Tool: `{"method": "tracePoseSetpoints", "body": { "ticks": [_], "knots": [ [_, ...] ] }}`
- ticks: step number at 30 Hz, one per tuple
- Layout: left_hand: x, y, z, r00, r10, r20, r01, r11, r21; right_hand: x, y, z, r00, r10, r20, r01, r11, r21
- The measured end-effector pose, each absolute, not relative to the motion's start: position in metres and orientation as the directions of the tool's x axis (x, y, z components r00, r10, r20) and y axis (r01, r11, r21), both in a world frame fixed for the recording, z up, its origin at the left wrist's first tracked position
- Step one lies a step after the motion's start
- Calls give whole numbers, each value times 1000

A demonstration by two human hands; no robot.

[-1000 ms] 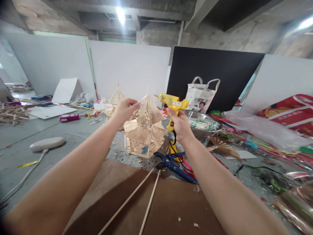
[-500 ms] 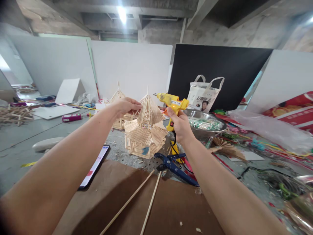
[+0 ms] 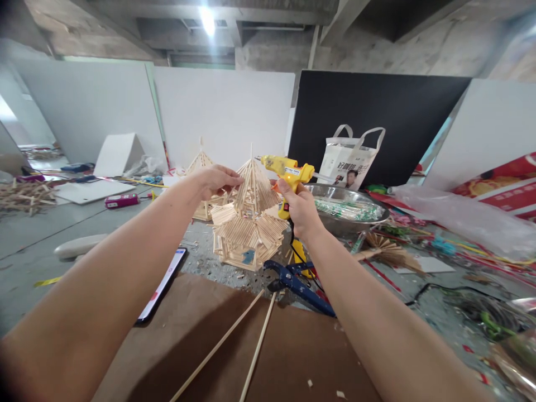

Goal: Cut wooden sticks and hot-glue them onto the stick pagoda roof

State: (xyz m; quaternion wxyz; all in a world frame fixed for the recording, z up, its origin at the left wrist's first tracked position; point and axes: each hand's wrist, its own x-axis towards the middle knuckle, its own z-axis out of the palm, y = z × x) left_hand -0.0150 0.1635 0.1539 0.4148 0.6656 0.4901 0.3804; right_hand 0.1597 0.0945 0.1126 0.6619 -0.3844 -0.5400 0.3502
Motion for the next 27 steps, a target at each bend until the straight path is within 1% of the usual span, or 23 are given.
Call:
{"method": "tracePoseSetpoints", "body": {
  "ticks": [9,15,19,27],
  "knots": [
    [-14,165,154,233,969,82,374,-167,912,161,95,112,152,879,451,-79,466,-881],
    [-14,163,157,244,967,69,448,-175,877,161,94,113,157,886,436,-92,453,-887],
    [-14,163,160,292,956,-5,506,-150,849,161,93,113,152,886,438,-62,451,-891],
    [-14,162,161,291,957,-17,522,-144,841,164,92,113,132,873,469,-31,477,-878]
  ]
}}
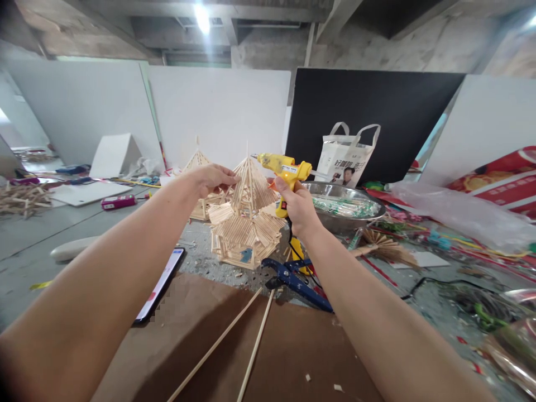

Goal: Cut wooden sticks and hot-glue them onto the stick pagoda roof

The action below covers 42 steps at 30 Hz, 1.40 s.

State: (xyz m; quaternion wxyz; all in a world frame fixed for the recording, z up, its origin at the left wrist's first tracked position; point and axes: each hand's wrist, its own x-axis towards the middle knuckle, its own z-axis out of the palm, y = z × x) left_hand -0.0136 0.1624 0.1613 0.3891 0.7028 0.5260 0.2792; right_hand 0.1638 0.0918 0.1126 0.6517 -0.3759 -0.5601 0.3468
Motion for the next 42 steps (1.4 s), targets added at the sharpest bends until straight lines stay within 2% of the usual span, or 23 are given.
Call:
{"method": "tracePoseSetpoints", "body": {
  "ticks": [7,13,16,18,20,23,26,29,31,32,37,42],
  "knots": [
    [-14,164,159,271,962,18,472,-150,869,163,87,115,163,877,452,-36,463,-885],
    [-16,164,150,258,960,108,310,-188,932,172,78,113,188,879,439,-67,457,-887],
    [-18,159,146,232,949,211,251,-268,930,183,69,109,232,870,435,-75,462,-883],
    [-22,152,143,122,938,323,247,-344,906,193,61,105,249,869,427,-71,456,-887],
    [-26,143,137,-61,886,460,284,-427,859,205,50,99,258,883,392,-39,415,-909],
    [-30,125,126,-305,701,645,377,-533,758,224,33,88,272,906,324,-11,339,-941],
    [-32,103,114,-317,635,704,438,-560,703,240,17,76,265,926,270,-58,295,-954],
    [-32,81,104,-89,712,696,585,-529,615,250,6,64,230,952,203,-59,222,-973],
    [-32,72,98,106,794,599,702,-486,520,255,3,57,200,964,173,-38,184,-982],
    [-32,69,96,151,820,553,744,-462,483,256,1,54,192,968,164,-30,173,-985],
    [-26,72,83,88,879,469,829,-326,454,256,-1,45,220,969,112,-22,120,-993],
    [-13,80,82,71,880,469,859,-293,420,254,-4,42,223,972,80,-1,82,-997]
  ]
}}
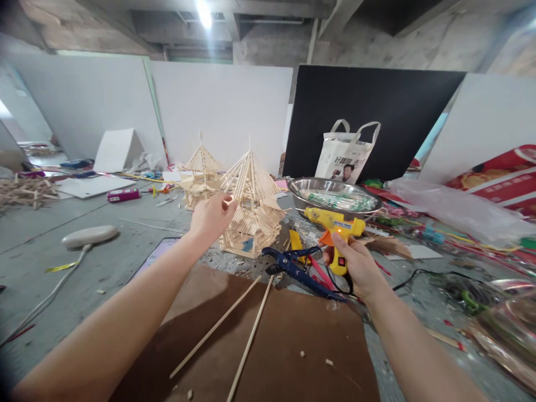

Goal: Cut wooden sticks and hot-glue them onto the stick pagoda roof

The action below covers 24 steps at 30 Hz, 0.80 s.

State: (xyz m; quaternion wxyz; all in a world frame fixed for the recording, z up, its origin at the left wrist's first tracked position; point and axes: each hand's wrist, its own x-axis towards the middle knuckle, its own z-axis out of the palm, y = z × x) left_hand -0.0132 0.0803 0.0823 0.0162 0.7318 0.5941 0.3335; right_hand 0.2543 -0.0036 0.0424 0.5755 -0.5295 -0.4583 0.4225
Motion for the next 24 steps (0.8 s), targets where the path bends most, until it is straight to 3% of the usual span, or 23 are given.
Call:
{"method": "tracePoseSetpoints", "body": {
  "ticks": [7,11,16,20,24],
  "knots": [
    [-14,75,90,83,885,459,907,-258,334,258,-4,38,217,974,65,-15,70,-997],
    [-17,55,97,371,897,239,890,-417,185,260,-4,34,187,982,20,-72,34,-997],
    [0,26,88,725,683,-88,687,-726,24,258,-5,31,127,992,10,-85,21,-996],
    [18,14,69,766,595,-244,610,-792,-17,254,-8,33,67,997,-37,-87,-31,-996],
    [30,7,58,742,596,-306,622,-783,-16,255,-6,31,177,981,-77,-77,-64,-995]
  ]
}}
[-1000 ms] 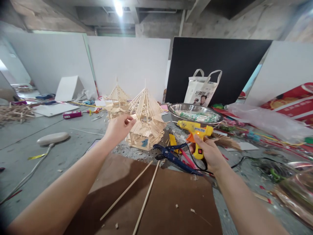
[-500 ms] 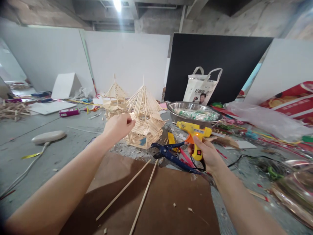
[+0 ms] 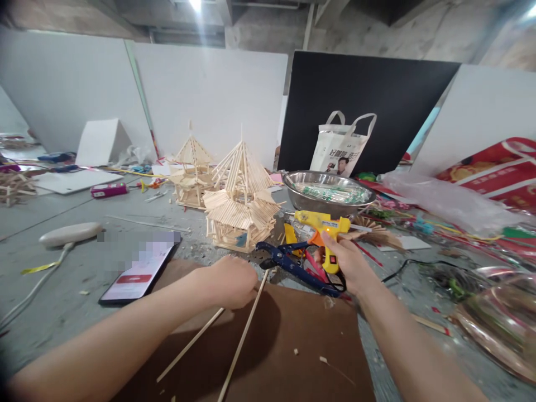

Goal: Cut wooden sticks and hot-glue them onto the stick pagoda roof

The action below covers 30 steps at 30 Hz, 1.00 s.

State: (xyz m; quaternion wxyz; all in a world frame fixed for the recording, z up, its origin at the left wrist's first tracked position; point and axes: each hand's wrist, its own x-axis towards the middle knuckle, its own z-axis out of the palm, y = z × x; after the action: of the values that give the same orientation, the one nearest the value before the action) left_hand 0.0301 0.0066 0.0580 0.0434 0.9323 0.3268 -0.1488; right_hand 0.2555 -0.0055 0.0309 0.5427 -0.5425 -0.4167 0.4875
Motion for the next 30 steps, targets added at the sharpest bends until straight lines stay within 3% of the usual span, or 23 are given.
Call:
{"method": "tracePoseSetpoints", "body": {
  "ticks": [7,11,14,17,20,23,30],
  "knots": [
    [45,-7,44,739,580,-344,627,-778,34,296,10,18,457,886,-84,-26,-81,-996],
    [47,-10,42,733,565,-379,622,-782,38,329,8,14,635,763,123,348,-140,-927],
    [46,-8,41,723,583,-371,636,-771,27,344,1,9,695,622,361,675,-391,-625],
    [45,-6,38,723,587,-364,638,-769,28,345,-5,3,531,653,540,836,-507,-209],
    [44,-4,37,740,569,-358,618,-785,30,342,-5,-4,409,770,491,884,-467,-5],
    [42,-2,37,757,551,-351,598,-801,30,342,0,-9,359,849,389,899,-426,100],
    [38,6,39,778,512,-365,571,-818,71,350,8,-15,396,894,208,911,-411,33]
  ]
}}
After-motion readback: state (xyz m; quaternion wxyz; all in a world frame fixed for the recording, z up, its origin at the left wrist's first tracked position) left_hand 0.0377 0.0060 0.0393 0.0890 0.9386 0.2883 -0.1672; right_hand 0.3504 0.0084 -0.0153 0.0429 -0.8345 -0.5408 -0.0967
